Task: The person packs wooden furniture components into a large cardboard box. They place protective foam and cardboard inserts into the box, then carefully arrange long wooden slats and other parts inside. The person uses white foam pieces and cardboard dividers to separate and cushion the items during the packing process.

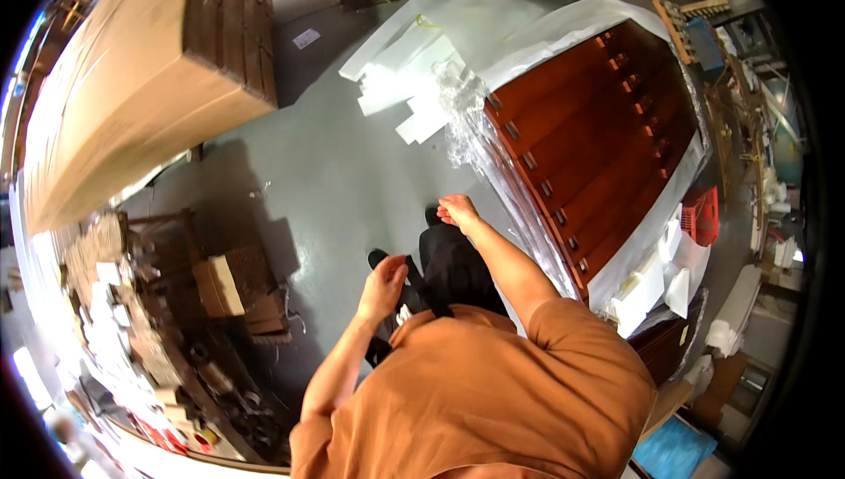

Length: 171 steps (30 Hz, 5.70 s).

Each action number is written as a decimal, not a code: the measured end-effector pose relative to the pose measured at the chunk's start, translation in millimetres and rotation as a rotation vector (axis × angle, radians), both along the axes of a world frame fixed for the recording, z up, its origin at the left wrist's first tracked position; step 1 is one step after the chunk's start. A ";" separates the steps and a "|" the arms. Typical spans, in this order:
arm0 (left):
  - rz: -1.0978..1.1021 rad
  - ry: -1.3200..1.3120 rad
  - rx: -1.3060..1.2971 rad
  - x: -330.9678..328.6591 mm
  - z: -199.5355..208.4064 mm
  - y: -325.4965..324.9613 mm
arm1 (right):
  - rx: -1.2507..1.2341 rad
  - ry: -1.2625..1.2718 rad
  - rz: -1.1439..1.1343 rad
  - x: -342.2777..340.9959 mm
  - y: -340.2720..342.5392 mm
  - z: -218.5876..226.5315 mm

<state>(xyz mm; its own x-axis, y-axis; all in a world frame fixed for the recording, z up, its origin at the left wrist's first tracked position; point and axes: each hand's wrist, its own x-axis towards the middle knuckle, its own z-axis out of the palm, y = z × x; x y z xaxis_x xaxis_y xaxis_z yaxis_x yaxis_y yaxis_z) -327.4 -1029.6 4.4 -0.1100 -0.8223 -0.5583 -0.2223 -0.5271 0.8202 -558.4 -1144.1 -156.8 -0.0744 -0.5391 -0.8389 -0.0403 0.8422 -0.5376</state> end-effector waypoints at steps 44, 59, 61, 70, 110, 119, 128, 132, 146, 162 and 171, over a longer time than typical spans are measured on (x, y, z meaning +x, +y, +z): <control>1.463 0.107 0.174 63.0 2.7 -4.1 | 0.364 -0.718 -0.035 190.9 -173.9 31.2; 2.699 0.040 -0.828 29.5 115.8 378.3 | 0.431 -0.913 1.910 330.9 379.9 273.8; 2.775 0.031 -0.987 23.5 115.4 422.9 | 0.483 -0.924 2.013 348.8 404.8 276.3; 3.073 -0.398 -0.984 69.6 150.5 636.7 | 0.306 -0.718 2.080 524.9 425.3 206.7; 3.111 0.086 -0.147 307.0 116.6 981.5 | -1.714 0.169 2.043 1054.9 477.8 162.3; 3.128 0.281 -0.001 278.0 115.5 989.6 | -1.815 0.378 2.478 1110.6 486.5 162.2; 2.894 0.567 0.262 263.6 156.5 988.2 | -1.584 0.199 2.036 1091.7 458.4 167.6; 2.681 0.213 0.672 359.3 250.1 886.4 | -1.206 0.235 1.876 1032.3 421.3 156.5; 1.619 -0.957 0.802 533.8 195.7 944.3 | -0.989 0.503 1.680 747.3 355.4 150.4; 0.212 -0.636 -0.109 516.8 80.0 329.3 | -0.032 0.541 1.292 319.0 275.5 91.8; -0.166 -0.464 -0.300 380.6 122.4 -18.8 | -0.403 0.501 0.806 264.4 42.8 107.1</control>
<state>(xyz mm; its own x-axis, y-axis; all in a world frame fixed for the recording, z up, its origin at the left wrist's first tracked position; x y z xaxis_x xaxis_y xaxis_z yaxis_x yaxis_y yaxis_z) 53.2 -1048.4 126.8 -0.0502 -0.9446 -0.3243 -0.6542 -0.2142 0.7254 -294.0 -1101.3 -49.7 0.1419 -0.8184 -0.5569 -0.8105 0.2269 -0.5399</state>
